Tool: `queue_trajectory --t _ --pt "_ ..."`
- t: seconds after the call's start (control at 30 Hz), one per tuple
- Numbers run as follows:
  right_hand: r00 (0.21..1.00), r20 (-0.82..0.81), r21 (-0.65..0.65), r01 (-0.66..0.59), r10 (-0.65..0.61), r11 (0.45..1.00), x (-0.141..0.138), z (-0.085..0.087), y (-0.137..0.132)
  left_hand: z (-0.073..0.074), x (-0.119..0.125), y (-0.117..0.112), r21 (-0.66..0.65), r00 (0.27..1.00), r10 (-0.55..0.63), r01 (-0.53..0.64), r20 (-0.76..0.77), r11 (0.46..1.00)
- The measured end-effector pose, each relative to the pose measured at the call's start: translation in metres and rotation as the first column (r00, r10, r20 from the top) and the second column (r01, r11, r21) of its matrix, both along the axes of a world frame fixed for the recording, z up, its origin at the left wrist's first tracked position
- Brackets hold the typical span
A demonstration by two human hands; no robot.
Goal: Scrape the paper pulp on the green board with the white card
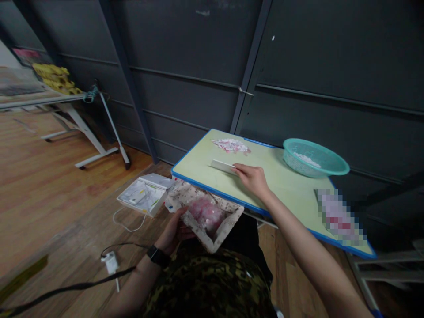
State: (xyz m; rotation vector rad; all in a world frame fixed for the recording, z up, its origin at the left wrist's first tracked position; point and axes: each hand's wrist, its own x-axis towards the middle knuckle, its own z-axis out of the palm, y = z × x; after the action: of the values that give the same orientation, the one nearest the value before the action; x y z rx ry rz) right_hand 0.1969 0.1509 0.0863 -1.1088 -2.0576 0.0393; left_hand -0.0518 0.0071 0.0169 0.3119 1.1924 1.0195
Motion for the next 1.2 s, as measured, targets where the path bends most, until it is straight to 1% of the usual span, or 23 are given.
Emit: queue_trajectory --t 0.17,0.27,0.33,0.47,0.63,0.77,0.9,1.03,1.07,1.13,1.2 --pt "0.997 -0.052 -0.080 -0.060 0.056 0.995 0.012 0.004 -0.028 0.000 0.001 0.001 -0.010 0.999 0.048 -0.048 -0.006 0.999" --pt "0.993 -0.104 -0.130 -0.062 0.049 0.990 0.016 0.009 -0.036 -0.002 0.002 0.002 -0.017 0.998 0.063 -0.063 -0.008 0.998" --pt "0.989 -0.140 -0.186 -0.069 0.043 0.980 0.017 0.013 -0.039 -0.003 0.002 0.002 -0.027 0.998 0.061 -0.061 0.004 0.998" --pt "0.979 -0.203 -0.312 -0.082 0.018 0.947 0.015 0.018 -0.040 -0.007 0.000 0.003 -0.023 0.998 0.056 -0.056 0.028 0.998" --pt "0.929 -0.360 -0.441 -0.091 -0.083 0.893 0.018 0.014 -0.033 -0.010 -0.002 0.003 -0.024 0.999 0.039 -0.039 0.021 0.999" --pt "0.908 -0.395 -0.502 -0.089 -0.137 0.860 0.019 0.012 -0.031 -0.006 0.000 0.003 -0.013 0.999 0.040 -0.040 0.020 0.999" --pt "0.885 -0.449 -0.574 -0.180 -0.123 0.799 0.014 0.013 -0.035 -0.003 0.002 0.003 -0.014 0.999 0.043 -0.042 0.024 0.999" --pt "0.845 -0.503 -0.576 -0.172 -0.180 0.799 0.013 0.010 -0.033 -0.007 0.001 0.001 -0.023 0.999 0.033 -0.032 0.042 0.999" --pt "0.852 -0.494 -0.592 -0.183 -0.175 0.785 0.014 0.009 -0.032 -0.009 0.001 0.001 -0.027 0.999 0.031 -0.029 0.044 0.999" --pt "0.874 -0.469 -0.627 -0.230 -0.124 0.744 0.016 0.007 -0.032 -0.012 0.000 0.000 -0.037 0.999 0.019 -0.017 0.047 0.999" --pt "0.878 -0.471 -0.635 -0.274 -0.081 0.722 0.017 0.006 -0.032 -0.015 -0.001 0.000 -0.043 0.999 0.005 -0.003 0.054 0.999"
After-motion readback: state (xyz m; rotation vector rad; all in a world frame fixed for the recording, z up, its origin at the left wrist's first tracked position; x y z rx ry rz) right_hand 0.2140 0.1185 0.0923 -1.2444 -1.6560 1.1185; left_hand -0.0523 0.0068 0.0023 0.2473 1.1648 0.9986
